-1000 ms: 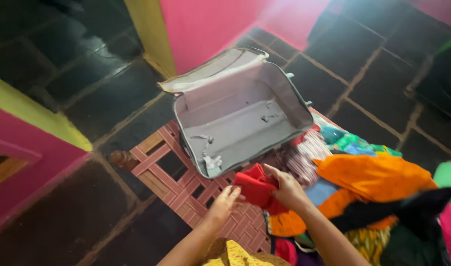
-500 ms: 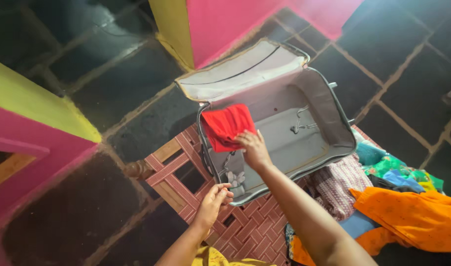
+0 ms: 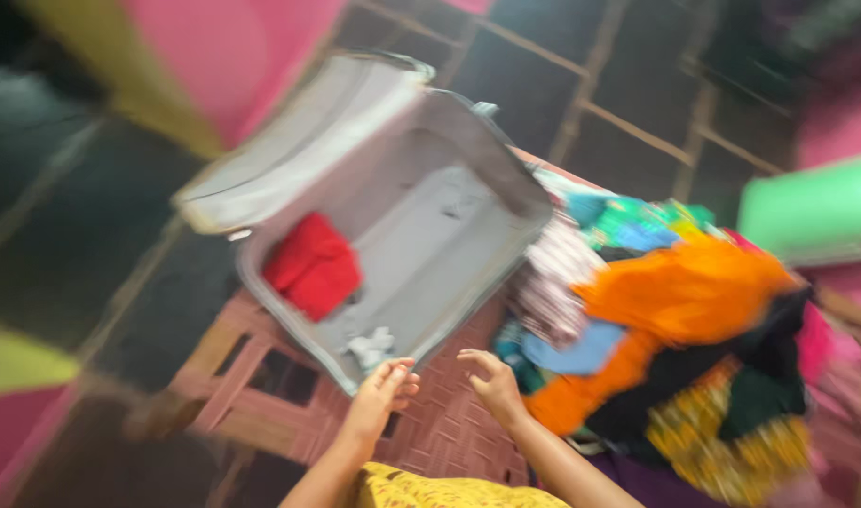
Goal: The person folds several garments by hand and places them into an open suitcase. Items handled include a red cloth, a black garment, an orange garment, a teal garment, and a dark green garment. Each piece is folded and stacked inside the suitcase.
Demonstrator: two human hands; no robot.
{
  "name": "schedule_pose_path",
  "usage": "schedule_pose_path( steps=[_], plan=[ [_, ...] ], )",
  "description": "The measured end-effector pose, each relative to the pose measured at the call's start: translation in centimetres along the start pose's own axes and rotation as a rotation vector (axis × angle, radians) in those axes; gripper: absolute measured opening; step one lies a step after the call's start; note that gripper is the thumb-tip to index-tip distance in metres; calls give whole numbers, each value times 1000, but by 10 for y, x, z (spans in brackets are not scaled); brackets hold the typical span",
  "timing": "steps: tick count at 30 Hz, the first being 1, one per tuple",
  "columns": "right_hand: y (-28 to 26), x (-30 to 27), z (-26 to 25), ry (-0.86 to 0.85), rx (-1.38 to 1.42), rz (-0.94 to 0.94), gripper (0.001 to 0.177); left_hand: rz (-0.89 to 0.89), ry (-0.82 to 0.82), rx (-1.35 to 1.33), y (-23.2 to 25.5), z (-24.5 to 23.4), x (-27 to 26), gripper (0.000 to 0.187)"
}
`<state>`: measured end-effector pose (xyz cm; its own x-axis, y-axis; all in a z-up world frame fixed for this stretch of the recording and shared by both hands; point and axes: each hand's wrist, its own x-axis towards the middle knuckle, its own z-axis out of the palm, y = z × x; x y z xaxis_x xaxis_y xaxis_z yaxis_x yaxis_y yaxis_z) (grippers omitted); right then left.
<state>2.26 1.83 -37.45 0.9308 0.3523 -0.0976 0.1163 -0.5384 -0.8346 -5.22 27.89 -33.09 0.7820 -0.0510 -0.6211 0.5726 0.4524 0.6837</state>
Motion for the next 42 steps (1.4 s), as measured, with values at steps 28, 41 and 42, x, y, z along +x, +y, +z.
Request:
schedule_pose_path(
  steps=[28, 41, 42],
  plan=[
    [108, -56, -331, 726, 1046, 446, 31, -6, -290, 158, -92, 242, -10, 42],
    [69, -185, -213, -13, 1666, 645, 88, 819, -393, 812, -57, 327, -78, 65],
    [74, -179, -214, -23, 1667, 595, 80, 771, -526, 801, -56, 319, -87, 62]
  ],
)
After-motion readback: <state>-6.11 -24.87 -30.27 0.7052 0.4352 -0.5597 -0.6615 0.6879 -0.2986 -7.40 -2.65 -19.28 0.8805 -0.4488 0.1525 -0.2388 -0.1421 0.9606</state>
